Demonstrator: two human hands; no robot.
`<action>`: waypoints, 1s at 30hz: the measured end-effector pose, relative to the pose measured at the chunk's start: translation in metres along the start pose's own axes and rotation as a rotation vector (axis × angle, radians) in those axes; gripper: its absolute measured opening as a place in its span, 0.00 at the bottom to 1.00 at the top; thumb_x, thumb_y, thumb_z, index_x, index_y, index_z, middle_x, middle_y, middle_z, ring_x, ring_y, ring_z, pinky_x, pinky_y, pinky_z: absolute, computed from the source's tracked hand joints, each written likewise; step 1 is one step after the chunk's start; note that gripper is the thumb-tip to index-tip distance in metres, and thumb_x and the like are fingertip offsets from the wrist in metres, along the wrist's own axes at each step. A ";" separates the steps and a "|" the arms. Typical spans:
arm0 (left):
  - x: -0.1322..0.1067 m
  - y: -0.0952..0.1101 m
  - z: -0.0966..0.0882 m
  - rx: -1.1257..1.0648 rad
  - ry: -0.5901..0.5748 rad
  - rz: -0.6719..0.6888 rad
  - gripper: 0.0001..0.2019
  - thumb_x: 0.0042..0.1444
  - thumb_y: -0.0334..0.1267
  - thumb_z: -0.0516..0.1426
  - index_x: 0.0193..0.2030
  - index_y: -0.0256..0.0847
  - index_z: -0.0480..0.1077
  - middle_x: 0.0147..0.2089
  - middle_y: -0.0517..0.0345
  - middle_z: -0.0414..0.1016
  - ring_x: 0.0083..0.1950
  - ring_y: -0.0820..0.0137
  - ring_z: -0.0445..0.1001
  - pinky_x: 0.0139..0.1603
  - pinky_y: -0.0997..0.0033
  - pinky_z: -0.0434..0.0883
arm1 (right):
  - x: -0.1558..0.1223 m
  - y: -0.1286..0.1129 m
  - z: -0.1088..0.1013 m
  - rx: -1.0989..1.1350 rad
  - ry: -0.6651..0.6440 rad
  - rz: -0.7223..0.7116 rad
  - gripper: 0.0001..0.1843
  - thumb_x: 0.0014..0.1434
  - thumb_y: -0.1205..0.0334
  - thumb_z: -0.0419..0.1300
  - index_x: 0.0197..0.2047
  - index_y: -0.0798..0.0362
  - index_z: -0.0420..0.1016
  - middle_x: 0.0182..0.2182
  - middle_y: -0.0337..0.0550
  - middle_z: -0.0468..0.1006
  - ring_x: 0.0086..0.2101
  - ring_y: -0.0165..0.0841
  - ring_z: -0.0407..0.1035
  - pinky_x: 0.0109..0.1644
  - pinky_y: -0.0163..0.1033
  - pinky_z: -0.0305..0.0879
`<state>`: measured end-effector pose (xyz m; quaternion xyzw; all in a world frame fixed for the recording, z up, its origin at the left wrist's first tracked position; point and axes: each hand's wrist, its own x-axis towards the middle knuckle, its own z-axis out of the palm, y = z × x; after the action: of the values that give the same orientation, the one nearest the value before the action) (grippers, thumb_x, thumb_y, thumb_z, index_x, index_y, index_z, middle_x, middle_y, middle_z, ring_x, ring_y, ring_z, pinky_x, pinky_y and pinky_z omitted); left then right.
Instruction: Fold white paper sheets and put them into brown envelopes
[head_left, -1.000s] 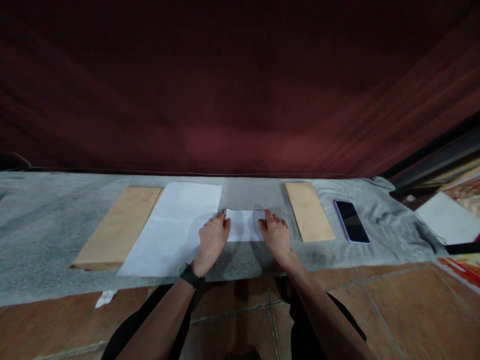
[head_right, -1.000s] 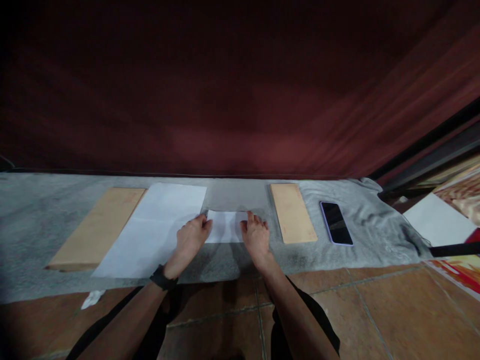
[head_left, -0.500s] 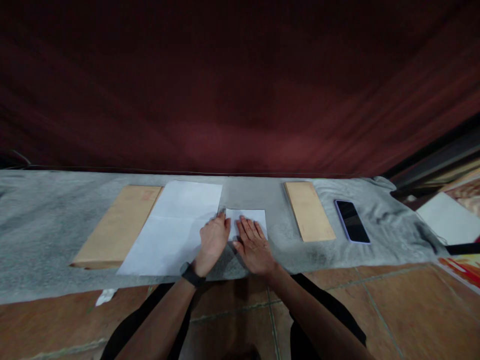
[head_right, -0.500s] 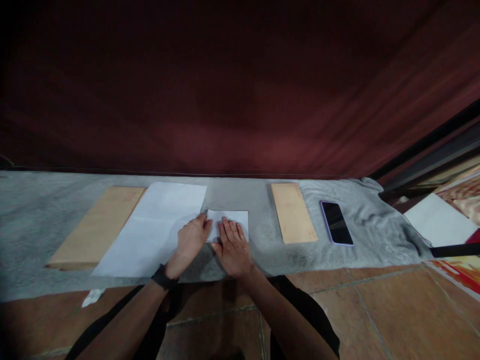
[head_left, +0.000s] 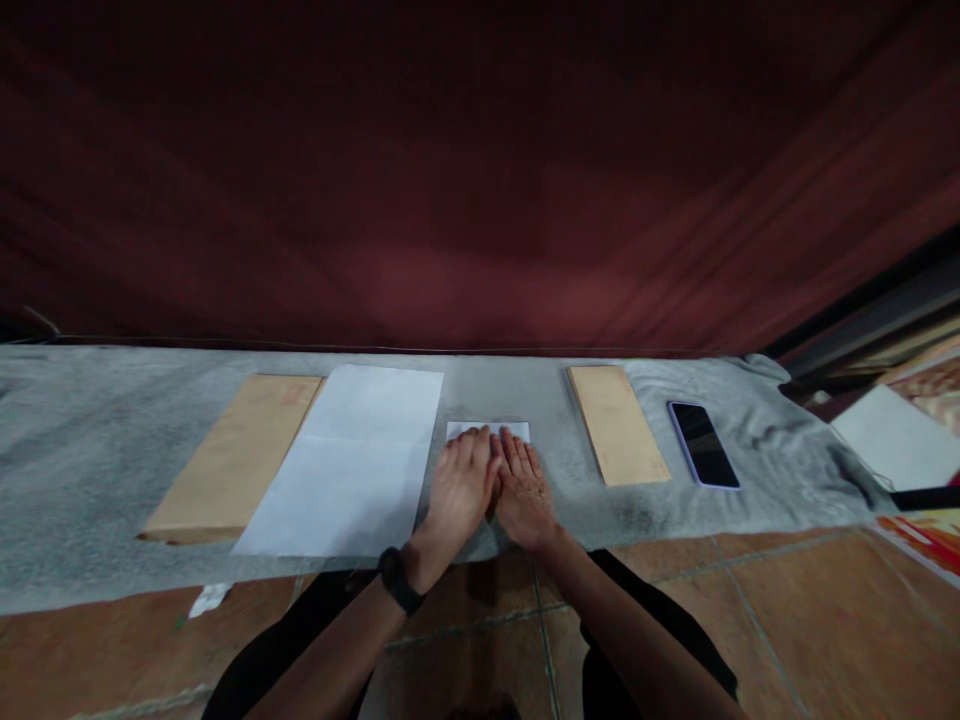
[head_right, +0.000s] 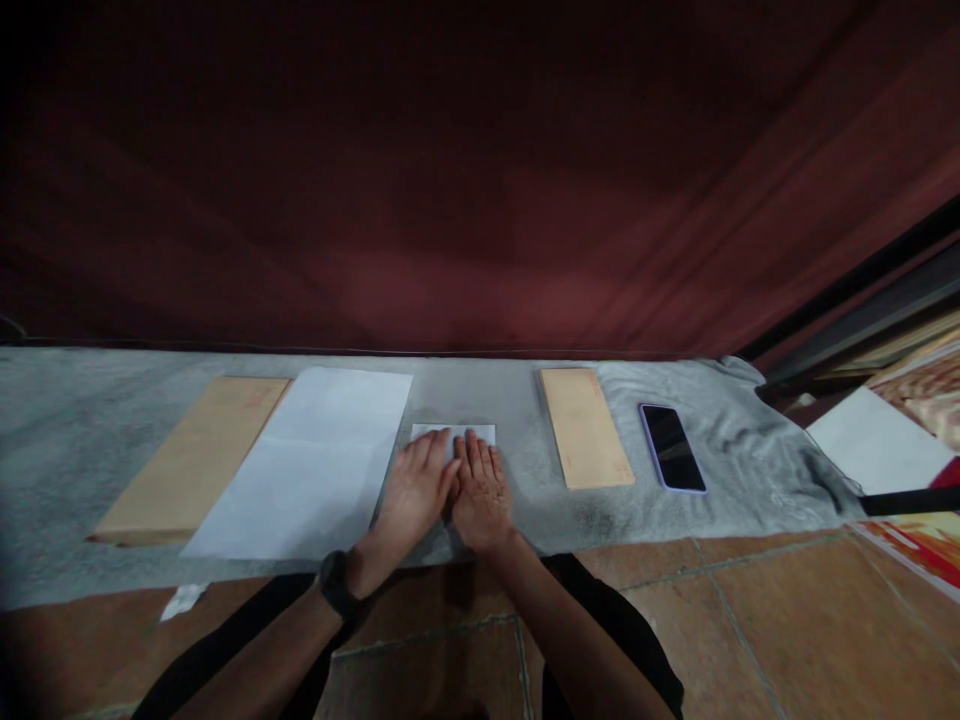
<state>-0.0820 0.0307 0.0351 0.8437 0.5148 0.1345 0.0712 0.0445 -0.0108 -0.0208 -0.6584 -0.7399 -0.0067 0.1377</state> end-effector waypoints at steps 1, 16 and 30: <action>-0.004 0.005 0.008 -0.026 -0.009 0.071 0.25 0.71 0.43 0.43 0.71 0.37 0.55 0.69 0.44 0.66 0.70 0.57 0.63 0.69 0.53 0.62 | -0.002 0.001 0.002 -0.008 0.010 -0.023 0.33 0.69 0.64 0.47 0.75 0.59 0.48 0.72 0.54 0.53 0.71 0.43 0.47 0.73 0.54 0.47; -0.024 -0.016 0.042 0.024 0.066 0.027 0.35 0.70 0.52 0.44 0.75 0.28 0.46 0.76 0.35 0.50 0.78 0.56 0.45 0.75 0.49 0.52 | -0.003 0.019 -0.010 -0.060 -0.002 0.090 0.30 0.73 0.59 0.43 0.74 0.61 0.51 0.72 0.54 0.52 0.70 0.45 0.48 0.72 0.56 0.44; -0.027 -0.022 0.031 0.059 0.118 -0.081 0.31 0.68 0.35 0.44 0.75 0.27 0.44 0.76 0.35 0.50 0.78 0.56 0.45 0.76 0.47 0.51 | -0.014 0.049 -0.021 -0.056 0.046 0.183 0.30 0.71 0.61 0.43 0.74 0.60 0.51 0.73 0.55 0.51 0.71 0.45 0.45 0.72 0.57 0.46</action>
<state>-0.1031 0.0180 -0.0046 0.8144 0.5557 0.1656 0.0214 0.0976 -0.0226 -0.0115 -0.7263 -0.6730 -0.0297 0.1364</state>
